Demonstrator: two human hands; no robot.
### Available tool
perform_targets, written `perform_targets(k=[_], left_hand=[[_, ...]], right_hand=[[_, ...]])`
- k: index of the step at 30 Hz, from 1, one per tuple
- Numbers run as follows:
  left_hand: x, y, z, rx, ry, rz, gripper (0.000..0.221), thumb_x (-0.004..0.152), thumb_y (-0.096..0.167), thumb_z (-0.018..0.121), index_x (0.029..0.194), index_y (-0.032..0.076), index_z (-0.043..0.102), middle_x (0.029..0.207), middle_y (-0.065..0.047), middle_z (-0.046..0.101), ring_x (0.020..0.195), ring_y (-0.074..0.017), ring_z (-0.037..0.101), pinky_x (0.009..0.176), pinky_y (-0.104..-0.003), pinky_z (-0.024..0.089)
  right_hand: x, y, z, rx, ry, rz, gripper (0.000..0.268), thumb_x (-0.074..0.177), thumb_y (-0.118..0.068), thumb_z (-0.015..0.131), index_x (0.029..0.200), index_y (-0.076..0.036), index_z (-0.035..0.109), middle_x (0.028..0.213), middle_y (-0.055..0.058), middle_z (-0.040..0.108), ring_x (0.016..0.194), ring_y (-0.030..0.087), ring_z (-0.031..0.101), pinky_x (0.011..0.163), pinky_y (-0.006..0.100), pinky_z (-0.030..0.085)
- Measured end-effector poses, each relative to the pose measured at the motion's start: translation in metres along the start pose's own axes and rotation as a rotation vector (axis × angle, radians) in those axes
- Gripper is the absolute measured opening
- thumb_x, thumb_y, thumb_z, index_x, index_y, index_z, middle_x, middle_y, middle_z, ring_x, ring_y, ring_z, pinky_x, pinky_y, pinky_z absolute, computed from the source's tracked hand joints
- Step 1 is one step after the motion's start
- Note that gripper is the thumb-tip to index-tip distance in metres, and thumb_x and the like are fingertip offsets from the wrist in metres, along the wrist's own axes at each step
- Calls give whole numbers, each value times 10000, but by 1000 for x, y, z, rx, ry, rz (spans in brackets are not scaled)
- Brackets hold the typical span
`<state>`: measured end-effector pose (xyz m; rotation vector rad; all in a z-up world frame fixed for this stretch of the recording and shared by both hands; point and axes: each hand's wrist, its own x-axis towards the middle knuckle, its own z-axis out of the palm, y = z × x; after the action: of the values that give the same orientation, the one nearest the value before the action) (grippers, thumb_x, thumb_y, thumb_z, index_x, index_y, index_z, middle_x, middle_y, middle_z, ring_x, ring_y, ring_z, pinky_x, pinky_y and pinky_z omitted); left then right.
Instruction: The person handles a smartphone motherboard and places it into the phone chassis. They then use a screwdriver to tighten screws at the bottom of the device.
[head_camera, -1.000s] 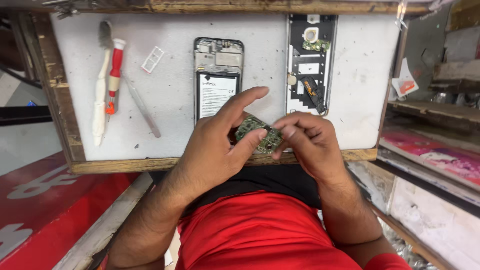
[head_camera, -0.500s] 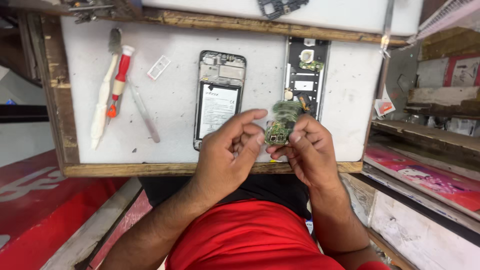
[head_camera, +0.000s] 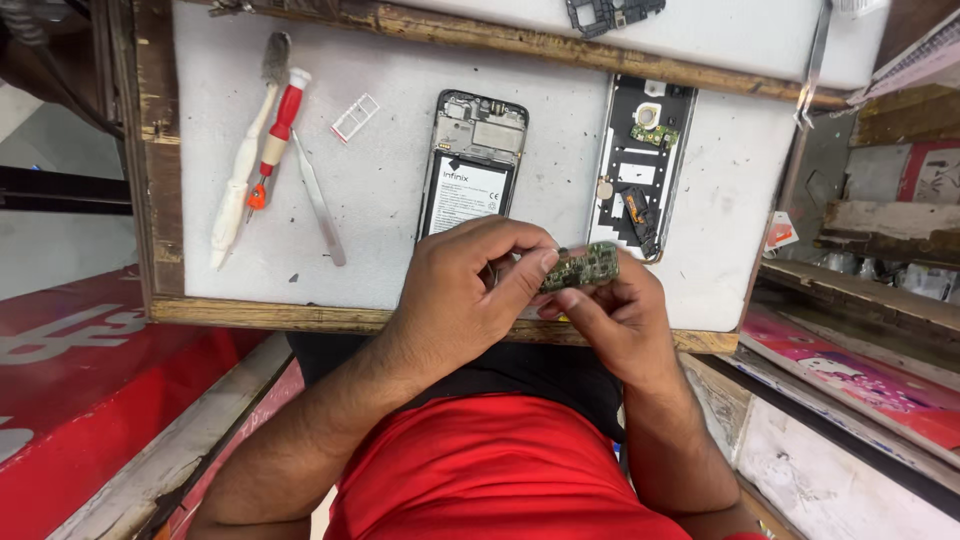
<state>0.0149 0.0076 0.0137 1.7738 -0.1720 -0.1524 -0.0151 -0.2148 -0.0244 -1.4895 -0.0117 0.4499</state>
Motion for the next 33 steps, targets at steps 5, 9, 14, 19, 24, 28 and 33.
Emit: perform_targets(k=[5, 9, 14, 19, 24, 28, 33], left_hand=[[-8, -8, -11, 192, 38, 107, 116, 1015, 136, 715, 1105, 63, 712, 992, -66, 732, 864, -173, 724, 728, -284, 584], [-23, -14, -16, 620, 314, 156, 347, 990, 128, 768, 1296, 43, 629, 1277, -159, 659, 1169, -301, 626, 991, -423, 539], [-41, -10, 8, 799, 247, 152, 715, 823, 278, 862, 1428, 83, 536, 1455, -280, 422, 1329, -442, 450, 1047, -592, 411], [-41, -16, 1, 791, 245, 153, 675, 863, 228, 845, 1447, 89, 538, 1492, -265, 411, 1365, -445, 454, 1066, -573, 425], [-44, -15, -29, 598, 283, 103, 534, 906, 147, 780, 1382, 25, 573, 1431, -232, 548, 1321, -419, 551, 1103, -532, 481], [-50, -18, -62, 702, 351, 68, 371, 978, 51, 711, 1331, 7, 604, 1315, -217, 646, 1249, -403, 626, 1070, -488, 525], [-58, -16, -71, 699, 335, 99, 332, 965, 35, 710, 1281, -21, 628, 1272, -219, 657, 1220, -383, 647, 1053, -474, 542]], right_hand=[[3, 2, 0, 181, 22, -16, 175, 1074, 31, 539, 1247, 53, 548, 1020, 172, 741, 894, 212, 760, 738, 331, 639], [1, 4, 3, 134, 128, 13, 278, 1054, 16, 541, 1328, 14, 491, 927, 162, 744, 817, 204, 759, 611, 295, 606], [1, -4, 11, 174, 179, 3, 344, 1062, 3, 533, 1391, -8, 434, 951, 165, 751, 839, 205, 750, 620, 288, 593], [1, -7, 13, 135, 182, 8, 345, 1066, -7, 521, 1398, -16, 429, 956, 172, 754, 863, 225, 761, 644, 299, 606], [-1, -4, 12, 174, 172, -7, 357, 1063, -2, 513, 1406, -24, 417, 984, 173, 751, 877, 240, 764, 668, 308, 606], [0, -2, 8, 125, 105, -13, 355, 1069, 17, 492, 1407, -25, 393, 981, 174, 751, 937, 248, 771, 708, 318, 620], [0, -1, 8, -21, 45, -24, 405, 1064, 28, 480, 1446, -34, 363, 921, 171, 758, 930, 238, 775, 717, 317, 635]])
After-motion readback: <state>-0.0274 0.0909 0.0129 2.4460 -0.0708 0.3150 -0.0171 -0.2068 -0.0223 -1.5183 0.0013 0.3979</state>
